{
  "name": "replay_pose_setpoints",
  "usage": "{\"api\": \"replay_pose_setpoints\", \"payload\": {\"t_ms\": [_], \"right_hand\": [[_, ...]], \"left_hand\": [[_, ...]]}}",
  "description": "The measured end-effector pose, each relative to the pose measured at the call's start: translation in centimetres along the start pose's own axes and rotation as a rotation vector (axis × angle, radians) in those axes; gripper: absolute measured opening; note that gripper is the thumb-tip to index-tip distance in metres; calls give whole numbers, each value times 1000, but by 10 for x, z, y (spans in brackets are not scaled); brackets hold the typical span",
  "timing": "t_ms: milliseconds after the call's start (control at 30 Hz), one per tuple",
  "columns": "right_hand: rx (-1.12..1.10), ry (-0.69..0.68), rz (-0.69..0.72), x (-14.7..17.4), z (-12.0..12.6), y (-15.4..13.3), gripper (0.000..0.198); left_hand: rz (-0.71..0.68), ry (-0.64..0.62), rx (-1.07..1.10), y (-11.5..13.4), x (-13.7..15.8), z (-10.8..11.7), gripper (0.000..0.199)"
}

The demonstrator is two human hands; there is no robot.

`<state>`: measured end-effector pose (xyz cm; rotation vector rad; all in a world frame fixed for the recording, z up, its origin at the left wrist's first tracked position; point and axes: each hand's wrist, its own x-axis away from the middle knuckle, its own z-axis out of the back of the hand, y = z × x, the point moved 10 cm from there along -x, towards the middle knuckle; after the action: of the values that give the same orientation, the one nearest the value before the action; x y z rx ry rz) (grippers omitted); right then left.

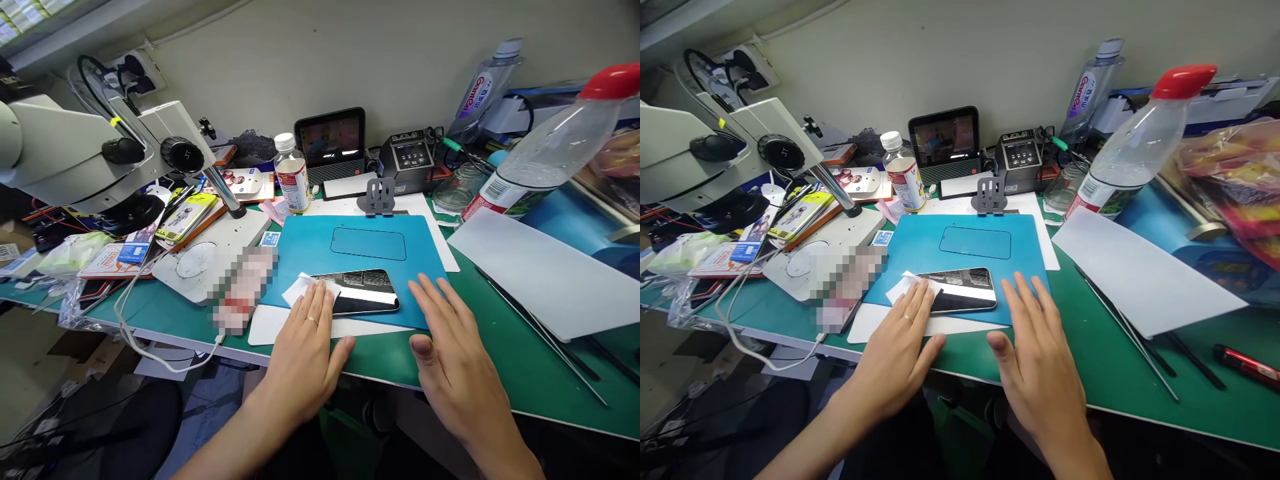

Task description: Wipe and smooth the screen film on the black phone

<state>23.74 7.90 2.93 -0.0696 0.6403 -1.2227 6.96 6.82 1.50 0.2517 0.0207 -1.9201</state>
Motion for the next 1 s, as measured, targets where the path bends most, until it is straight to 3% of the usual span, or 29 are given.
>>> {"api": "replay_pose_setpoints", "payload": {"t_ms": [133,333,567,800,1000], "right_hand": [[7,-13,4,0,-1,0,76],[8,-19,4,0,-2,-1,77],[20,-27,-4,0,-4,1,76],[33,-20,33,-1,-2,-5,77],[71,-22,28,-2,-2,-5,76]], "left_hand": [[58,-2,12,-7,-13,0,64],[23,-7,16,13,15,2,69],[26,-30,13,9,-30,-2,71],[-6,-15,19,22,-2,-2,69],[43,3,0,14,-30,-3,73]]}}
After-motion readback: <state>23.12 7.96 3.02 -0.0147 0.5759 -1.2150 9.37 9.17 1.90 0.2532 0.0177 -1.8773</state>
